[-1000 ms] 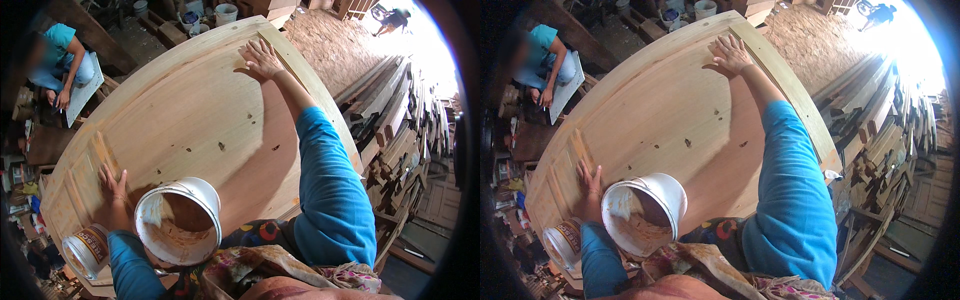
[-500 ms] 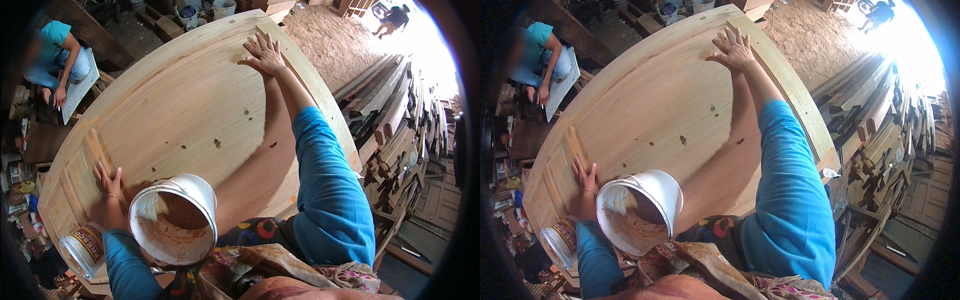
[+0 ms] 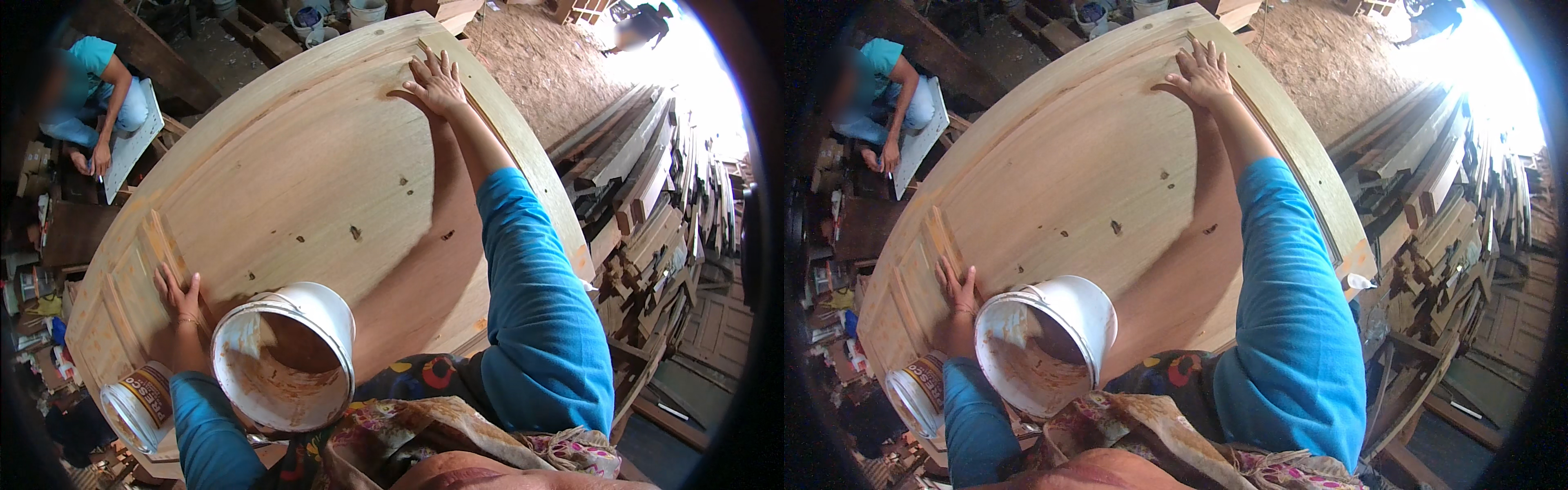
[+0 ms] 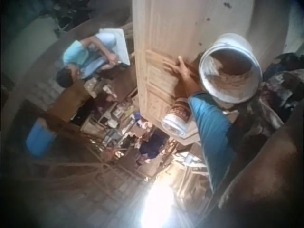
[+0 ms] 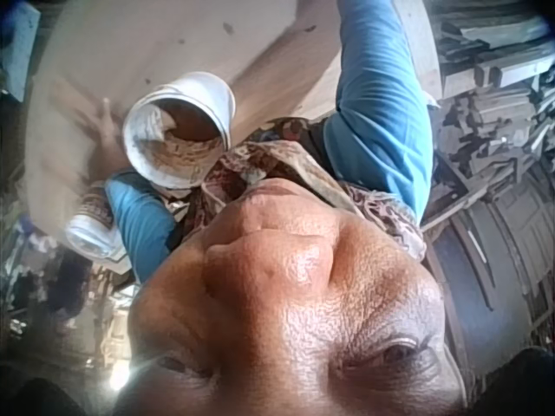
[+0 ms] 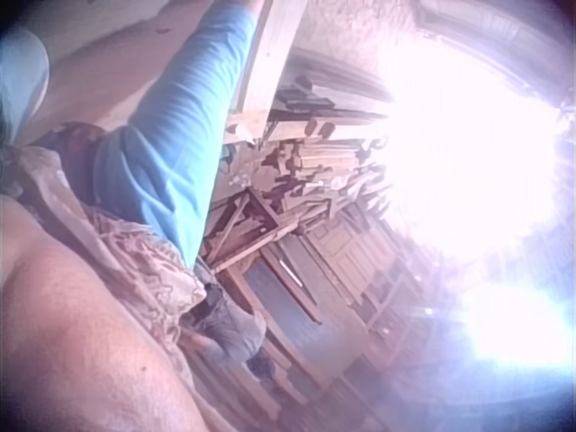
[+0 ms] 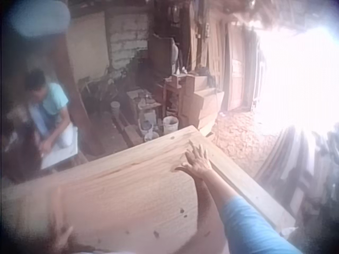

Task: The person applies wood filler to small holes on a large wooden panel using a small white tube. They then smooth the filler with their finger and wipe the surface with a cloth.

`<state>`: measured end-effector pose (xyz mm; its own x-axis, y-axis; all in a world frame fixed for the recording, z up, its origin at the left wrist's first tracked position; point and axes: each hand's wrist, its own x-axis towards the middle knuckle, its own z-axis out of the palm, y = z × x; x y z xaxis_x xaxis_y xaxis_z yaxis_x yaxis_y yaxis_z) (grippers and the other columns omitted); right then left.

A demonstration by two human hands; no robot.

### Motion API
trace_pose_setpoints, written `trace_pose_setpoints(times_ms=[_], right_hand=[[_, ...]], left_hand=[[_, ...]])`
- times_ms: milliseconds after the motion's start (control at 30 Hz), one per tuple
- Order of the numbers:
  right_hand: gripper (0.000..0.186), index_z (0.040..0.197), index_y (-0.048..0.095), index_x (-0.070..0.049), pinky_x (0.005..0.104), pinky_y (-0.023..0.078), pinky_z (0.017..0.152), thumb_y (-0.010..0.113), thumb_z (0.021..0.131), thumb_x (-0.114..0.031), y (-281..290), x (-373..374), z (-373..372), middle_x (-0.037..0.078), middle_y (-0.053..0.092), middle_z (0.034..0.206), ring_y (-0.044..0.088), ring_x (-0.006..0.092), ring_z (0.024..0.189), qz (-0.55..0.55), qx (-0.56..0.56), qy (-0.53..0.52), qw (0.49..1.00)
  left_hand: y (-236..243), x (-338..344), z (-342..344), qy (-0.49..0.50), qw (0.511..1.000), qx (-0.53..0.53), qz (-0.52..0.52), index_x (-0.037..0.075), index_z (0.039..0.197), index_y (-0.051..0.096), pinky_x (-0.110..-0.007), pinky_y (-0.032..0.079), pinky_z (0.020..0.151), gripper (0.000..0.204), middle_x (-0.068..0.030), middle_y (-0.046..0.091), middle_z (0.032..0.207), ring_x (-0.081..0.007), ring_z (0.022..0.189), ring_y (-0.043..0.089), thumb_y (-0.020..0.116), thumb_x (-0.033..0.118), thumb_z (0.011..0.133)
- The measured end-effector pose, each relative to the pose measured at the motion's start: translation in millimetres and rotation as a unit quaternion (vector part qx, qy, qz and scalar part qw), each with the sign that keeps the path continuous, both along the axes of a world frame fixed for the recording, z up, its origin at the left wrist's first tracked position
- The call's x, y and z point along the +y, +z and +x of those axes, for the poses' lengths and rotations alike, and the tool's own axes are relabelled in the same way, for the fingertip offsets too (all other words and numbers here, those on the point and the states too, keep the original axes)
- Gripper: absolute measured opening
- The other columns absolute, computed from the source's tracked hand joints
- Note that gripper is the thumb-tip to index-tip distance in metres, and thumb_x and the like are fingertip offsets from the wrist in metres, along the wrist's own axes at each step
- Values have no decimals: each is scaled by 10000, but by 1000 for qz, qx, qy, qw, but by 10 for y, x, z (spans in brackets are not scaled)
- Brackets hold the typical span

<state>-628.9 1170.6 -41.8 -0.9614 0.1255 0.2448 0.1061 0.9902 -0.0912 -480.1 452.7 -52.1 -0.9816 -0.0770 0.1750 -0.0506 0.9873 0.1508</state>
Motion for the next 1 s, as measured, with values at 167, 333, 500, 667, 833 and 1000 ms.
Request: trace_pose_setpoints(times_ms=[167, 333, 500, 667, 833, 1000], right_hand=[[907, 1486, 323, -215, 506, 26, 1179, 313, 807, -816, -2, 10, 1, 95, 106, 1594, -13, 352, 1465, 3, 1, -10, 1000], [940, 1490, 313, -189, 499, 26, 1181, 306, 799, -826, 1, 15, 2, 95, 106, 1594, -20, 357, 1464, 5, 8, -11, 1000], [927, 1493, 301, -170, 512, 21, 1178, 302, 819, -806, 40, -59, 35, 102, 109, 1593, -10, 361, 1464, 34, -10, -32, 999], [880, 1491, 310, -205, 541, 11, 1169, 310, 832, -788, 19, -70, -14, 106, 121, 1590, 3, 366, 1464, 60, 11, -41, 997], [789, 1462, 361, -299, 584, -8, 1149, 318, 838, -781, 42, -293, -50, 156, 125, 1581, -4, 395, 1458, 14, 3, 15, 1000], [864, 1461, 364, -231, 584, -19, 1144, 333, 814, -802, 94, -335, -94, 178, 117, 1578, -15, 414, 1453, -37, -7, -33, 999]], left_hand=[[17, 32, -2, 9, 1000, -12, 0, 116, 1508, 209, -474, 193, 1156, 938, -215, 164, 1551, -405, 1426, 161, 697, 477, 793], [43, 31, 5, 7, 1000, -18, -11, 116, 1508, 209, -476, 197, 1155, 935, -213, 164, 1552, -410, 1424, 162, 699, 470, 794], [69, 68, 12, 3, 1000, -19, -7, 116, 1509, 203, -478, 198, 1155, 936, -224, 158, 1550, -415, 1422, 164, 699, 460, 795], [90, 69, 7, -1, 1000, -20, -3, 117, 1512, 193, -479, 197, 1154, 943, -222, 157, 1551, -414, 1423, 161, 703, 452, 794], [60, 55, -10, -16, 1000, -4, 14, 118, 1508, 211, -479, 201, 1152, 936, -213, 171, 1548, -407, 1422, 166, 711, 443, 786], [-7, -23, -9, -14, 1000, 9, 14, 117, 1502, 230, -481, 205, 1149, 929, -211, 180, 1543, -405, 1416, 179, 717, 437, 779]])
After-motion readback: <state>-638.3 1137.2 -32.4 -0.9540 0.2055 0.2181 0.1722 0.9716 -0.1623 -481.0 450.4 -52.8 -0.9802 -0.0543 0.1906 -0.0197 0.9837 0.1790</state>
